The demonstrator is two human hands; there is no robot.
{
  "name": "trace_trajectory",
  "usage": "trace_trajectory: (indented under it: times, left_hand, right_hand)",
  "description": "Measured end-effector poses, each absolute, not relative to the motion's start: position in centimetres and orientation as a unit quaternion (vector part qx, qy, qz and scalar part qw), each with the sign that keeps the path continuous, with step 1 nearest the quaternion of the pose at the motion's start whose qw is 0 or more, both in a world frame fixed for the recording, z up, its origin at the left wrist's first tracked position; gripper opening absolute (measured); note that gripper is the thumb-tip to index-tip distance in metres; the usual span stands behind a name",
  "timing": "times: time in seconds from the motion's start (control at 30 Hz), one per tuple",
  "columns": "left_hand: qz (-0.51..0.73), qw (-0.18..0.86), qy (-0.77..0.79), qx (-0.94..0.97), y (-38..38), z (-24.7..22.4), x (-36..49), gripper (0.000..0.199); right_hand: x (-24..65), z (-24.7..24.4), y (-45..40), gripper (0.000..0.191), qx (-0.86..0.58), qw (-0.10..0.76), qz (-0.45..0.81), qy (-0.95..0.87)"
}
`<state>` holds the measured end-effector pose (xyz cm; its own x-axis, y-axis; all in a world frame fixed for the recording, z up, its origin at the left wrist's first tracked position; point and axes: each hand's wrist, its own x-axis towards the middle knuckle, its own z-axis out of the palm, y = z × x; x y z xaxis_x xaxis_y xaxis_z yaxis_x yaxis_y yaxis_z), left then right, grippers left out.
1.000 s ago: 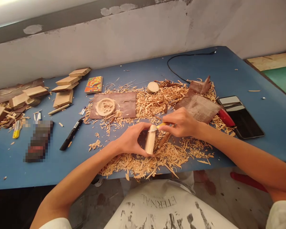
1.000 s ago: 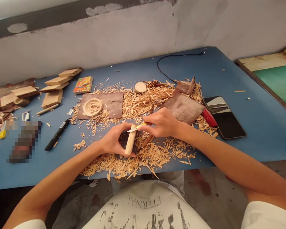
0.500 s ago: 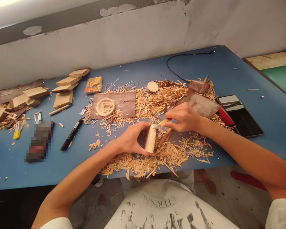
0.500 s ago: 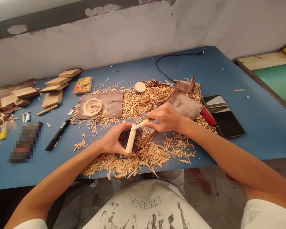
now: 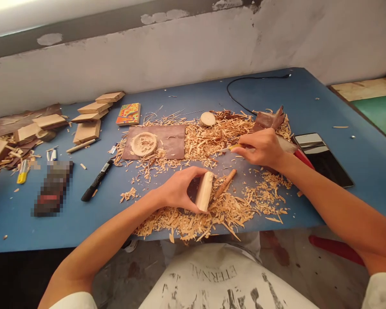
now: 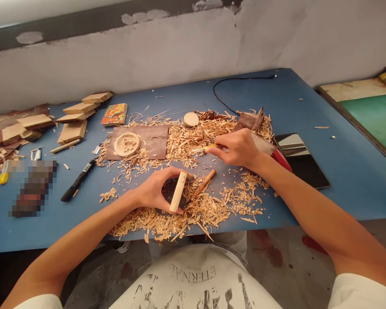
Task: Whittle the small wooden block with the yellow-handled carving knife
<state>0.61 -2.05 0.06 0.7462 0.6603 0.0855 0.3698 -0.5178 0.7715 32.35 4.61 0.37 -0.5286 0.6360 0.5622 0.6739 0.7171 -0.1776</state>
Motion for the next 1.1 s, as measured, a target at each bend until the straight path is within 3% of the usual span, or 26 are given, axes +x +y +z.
trace_trajectory:
  times: [0.23, 0.57, 0.93, 1.1]
  left_hand:
    - [0.193, 0.384, 0.309, 0.848, -2.1, -0.1, 0.6, 0.095]
    - [0.195, 0.381, 0.308, 0.850, -2.1, -0.1, 0.6, 0.092]
    - [0.212, 0.404, 0.307, 0.835, -2.0, 0.2, 0.6, 0.094]
    - [0.182, 0.393, 0.292, 0.853, -2.3, 0.3, 0.6, 0.092]
  right_hand:
    - [28.2, 0.2, 1.5, 0.048, -0.226, 0.315, 0.088, -0.918]
    - [27.9, -0.6, 1.8, 0.049, -0.232, 0.285, 0.107, -0.924]
    - [28.9, -0.8, 3.0, 0.050, -0.242, 0.293, 0.028, -0.924]
    - [32.0, -1.0, 5.3, 0.050, -0.385, 0.273, -0.055, -0.880]
